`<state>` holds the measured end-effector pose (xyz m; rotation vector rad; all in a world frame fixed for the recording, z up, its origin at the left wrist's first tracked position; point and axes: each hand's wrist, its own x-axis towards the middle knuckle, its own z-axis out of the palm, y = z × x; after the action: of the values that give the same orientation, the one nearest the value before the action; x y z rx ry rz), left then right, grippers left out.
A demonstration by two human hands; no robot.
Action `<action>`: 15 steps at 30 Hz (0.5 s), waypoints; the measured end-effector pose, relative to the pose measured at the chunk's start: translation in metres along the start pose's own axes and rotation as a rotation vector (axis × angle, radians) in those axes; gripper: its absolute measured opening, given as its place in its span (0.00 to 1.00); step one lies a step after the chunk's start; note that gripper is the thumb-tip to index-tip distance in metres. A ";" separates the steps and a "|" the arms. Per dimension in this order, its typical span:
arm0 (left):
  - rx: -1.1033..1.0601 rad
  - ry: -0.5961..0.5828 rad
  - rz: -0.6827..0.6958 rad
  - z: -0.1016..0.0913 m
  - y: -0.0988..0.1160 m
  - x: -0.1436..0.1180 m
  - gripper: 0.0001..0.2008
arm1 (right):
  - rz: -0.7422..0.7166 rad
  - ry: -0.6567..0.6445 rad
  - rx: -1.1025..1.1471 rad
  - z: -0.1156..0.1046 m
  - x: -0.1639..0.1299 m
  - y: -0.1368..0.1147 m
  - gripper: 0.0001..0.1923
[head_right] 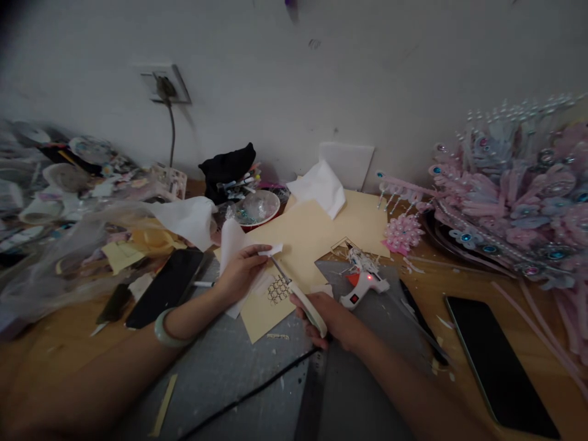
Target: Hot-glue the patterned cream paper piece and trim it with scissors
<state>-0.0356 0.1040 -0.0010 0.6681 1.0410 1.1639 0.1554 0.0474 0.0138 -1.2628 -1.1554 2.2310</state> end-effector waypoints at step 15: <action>0.053 -0.027 0.002 -0.001 -0.002 0.001 0.13 | 0.009 -0.012 -0.022 -0.003 0.001 0.000 0.20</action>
<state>-0.0360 0.1045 -0.0037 0.7251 1.0517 1.1291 0.1569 0.0492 0.0127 -1.2672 -1.1843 2.2405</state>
